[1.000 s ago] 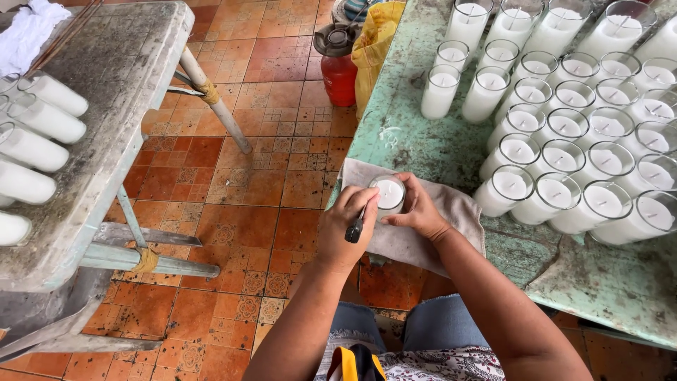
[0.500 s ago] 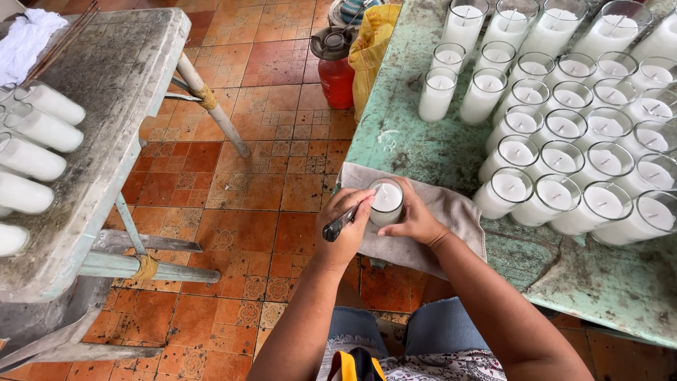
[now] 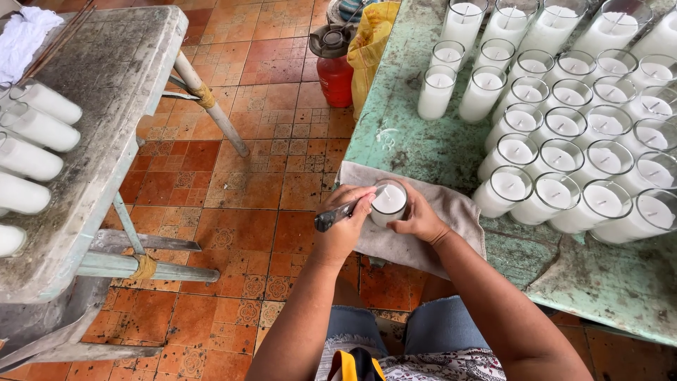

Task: Scraping excess wax from the rims of glass candle containers and wiping them clean with a cloth.

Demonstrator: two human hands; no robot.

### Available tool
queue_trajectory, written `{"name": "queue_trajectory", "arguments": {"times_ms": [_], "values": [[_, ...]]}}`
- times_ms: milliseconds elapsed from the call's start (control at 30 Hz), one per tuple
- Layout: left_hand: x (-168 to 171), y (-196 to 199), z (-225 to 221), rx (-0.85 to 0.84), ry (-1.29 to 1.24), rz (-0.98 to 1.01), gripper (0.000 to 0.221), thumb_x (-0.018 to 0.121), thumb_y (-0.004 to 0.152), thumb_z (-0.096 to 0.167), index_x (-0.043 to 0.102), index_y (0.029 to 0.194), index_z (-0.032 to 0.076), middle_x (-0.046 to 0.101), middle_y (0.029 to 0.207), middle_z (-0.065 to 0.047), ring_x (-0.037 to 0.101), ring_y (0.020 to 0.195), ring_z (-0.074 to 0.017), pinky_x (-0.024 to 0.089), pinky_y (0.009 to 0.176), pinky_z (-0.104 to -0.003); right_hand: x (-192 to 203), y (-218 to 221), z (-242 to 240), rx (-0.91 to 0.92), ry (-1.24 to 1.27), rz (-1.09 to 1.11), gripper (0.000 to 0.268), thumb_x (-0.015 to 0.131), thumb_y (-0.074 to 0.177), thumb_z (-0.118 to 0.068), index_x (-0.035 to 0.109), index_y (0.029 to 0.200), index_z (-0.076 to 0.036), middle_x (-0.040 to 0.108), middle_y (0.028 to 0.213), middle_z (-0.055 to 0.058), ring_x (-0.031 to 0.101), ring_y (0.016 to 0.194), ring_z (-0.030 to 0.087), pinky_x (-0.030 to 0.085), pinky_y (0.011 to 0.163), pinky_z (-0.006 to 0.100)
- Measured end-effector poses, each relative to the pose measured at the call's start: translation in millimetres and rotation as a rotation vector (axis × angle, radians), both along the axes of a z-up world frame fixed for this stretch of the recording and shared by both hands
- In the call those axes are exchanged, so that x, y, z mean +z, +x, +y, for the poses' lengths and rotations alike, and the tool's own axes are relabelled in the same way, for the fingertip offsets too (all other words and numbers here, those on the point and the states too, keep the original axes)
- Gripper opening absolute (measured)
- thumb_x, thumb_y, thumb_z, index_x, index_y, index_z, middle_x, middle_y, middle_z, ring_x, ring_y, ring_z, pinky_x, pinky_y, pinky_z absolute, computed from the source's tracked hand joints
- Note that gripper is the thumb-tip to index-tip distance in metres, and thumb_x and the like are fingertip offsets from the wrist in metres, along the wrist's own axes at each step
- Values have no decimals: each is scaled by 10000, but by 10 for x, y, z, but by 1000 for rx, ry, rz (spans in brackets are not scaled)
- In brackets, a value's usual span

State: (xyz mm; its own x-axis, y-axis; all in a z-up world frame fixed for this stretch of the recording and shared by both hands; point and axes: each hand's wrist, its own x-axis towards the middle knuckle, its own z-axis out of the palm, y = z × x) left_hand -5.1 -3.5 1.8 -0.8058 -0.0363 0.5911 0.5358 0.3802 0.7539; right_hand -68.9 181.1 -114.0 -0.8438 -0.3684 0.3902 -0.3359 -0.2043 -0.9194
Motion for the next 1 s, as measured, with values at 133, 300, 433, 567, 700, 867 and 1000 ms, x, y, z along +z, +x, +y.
{"name": "queue_trajectory", "arguments": {"times_ms": [133,300,433,567,700,867,1000], "values": [[-13,0,-48,-35,62,-83,109,726,965,156,797,1007,83,717,711,-55,755,688,-191,600,643,-311,77,31,6,41,-16,-28,901,895,569,-80,555,1402,-31,633,1347,194,509,1331,307,342,1163,524],[42,21,-57,-26,49,-75,113,737,960,166,803,991,79,721,678,-56,750,670,-182,600,681,-311,-145,-44,30,28,28,-31,948,900,556,-79,502,1415,-27,617,1332,182,508,1330,294,316,1177,526],[45,-6,-57,-7,25,-59,115,746,956,185,809,986,93,727,682,-42,760,675,-178,603,682,-302,-90,-22,-15,-28,91,14,1145,1046,442,-173,478,1427,-43,628,1297,181,554,1286,282,361,1157,491],[67,17,-46,-16,39,-79,117,742,956,180,810,997,93,725,669,-52,759,665,-178,609,666,-297,-41,-14,13,-69,106,79,972,1054,495,-186,578,1330,-48,598,1267,147,550,1265,291,357,1154,458],[79,6,-56,-3,56,-139,146,748,955,209,800,1004,82,720,637,-79,750,629,-178,617,608,-284,13,53,31,31,-45,-91,1083,985,553,-31,480,1511,-49,625,1323,115,523,1273,201,336,1169,417],[-72,-24,-183,-91,326,-326,193,706,974,190,773,1076,41,739,682,-137,742,654,-161,644,656,-278,-74,9,82,84,-101,-150,1115,934,550,-3,431,1545,-41,623,1360,136,529,1292,206,352,1166,425],[-225,-133,-292,-41,734,-410,287,717,961,216,732,1129,-16,748,726,-169,758,639,-185,668,603,-252,-31,0,92,78,-77,-124,1022,895,570,-11,467,1497,-16,582,1427,182,476,1371,259,312,1196,462]]}}
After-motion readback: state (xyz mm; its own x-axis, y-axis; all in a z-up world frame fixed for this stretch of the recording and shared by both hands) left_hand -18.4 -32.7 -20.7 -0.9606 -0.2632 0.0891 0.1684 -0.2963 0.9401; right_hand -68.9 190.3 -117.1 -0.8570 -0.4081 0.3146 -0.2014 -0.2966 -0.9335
